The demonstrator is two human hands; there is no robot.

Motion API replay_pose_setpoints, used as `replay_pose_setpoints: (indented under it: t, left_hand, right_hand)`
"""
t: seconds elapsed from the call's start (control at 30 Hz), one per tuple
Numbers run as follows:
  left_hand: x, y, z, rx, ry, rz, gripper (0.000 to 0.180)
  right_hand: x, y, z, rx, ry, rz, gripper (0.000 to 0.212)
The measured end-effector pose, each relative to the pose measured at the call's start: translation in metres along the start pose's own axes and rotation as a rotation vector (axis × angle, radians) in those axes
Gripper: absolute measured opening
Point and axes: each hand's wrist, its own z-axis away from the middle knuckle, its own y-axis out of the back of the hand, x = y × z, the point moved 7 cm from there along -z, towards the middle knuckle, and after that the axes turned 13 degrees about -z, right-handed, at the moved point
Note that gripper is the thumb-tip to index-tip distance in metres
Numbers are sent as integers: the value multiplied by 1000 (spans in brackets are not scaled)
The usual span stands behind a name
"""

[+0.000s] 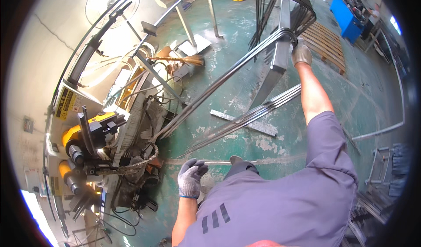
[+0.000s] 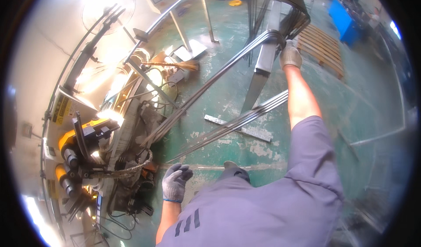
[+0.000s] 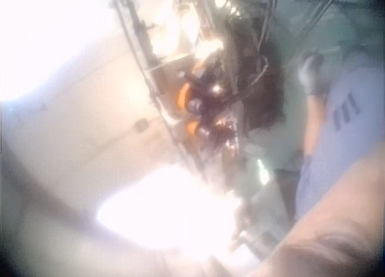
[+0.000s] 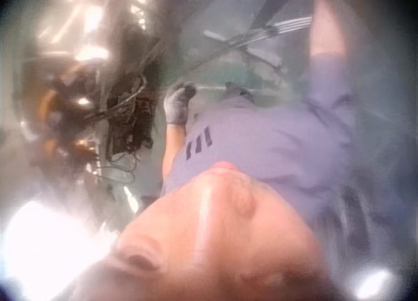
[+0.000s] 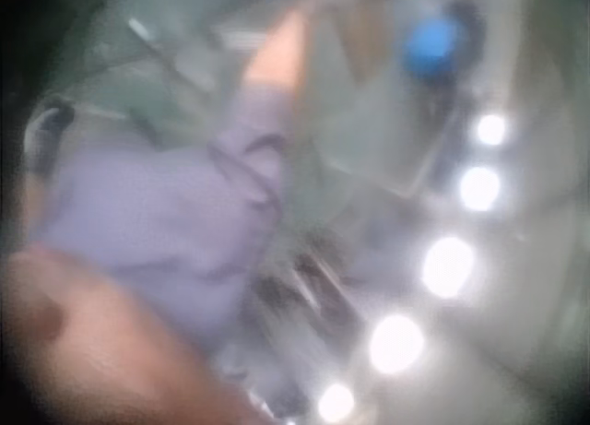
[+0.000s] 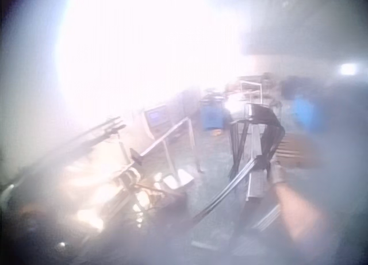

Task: The person inserts several metal rods into a bending machine, removes the bent bundle, and repeats the process after retrieving more rods from a nearby stack.

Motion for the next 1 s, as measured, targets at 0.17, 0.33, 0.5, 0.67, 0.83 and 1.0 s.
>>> replay_pose_setpoints:
  t: [0.17, 0.33, 0.5, 0.67, 0.83, 1.0]
  left_hand:
    - [40, -15, 8, 184, -151, -54, 32]
    - [-18, 54, 42, 420, -87, -30, 33]
    - [-57, 154, 116, 665, -212, 210, 33]
    - [-102, 283, 230, 1030, -274, 200, 30]
    - [-103, 412, 428, 1459, -351, -276, 24]
    - [-160, 508, 683, 2072, -293, -572, 20]
  right_hand:
    - [11, -43, -85, 51, 330, 276, 31]
    - [-47, -53, -104, -62, 394, 48, 48]
    - [-103, -81, 83, 17, 635, -264, 42]
    - [-81, -161, 444, -873, 592, -37, 44]
    - [-152, -168, 752, -1507, 954, 176, 53]
    - [-432, -22, 877, -1585, 1030, -357, 51]
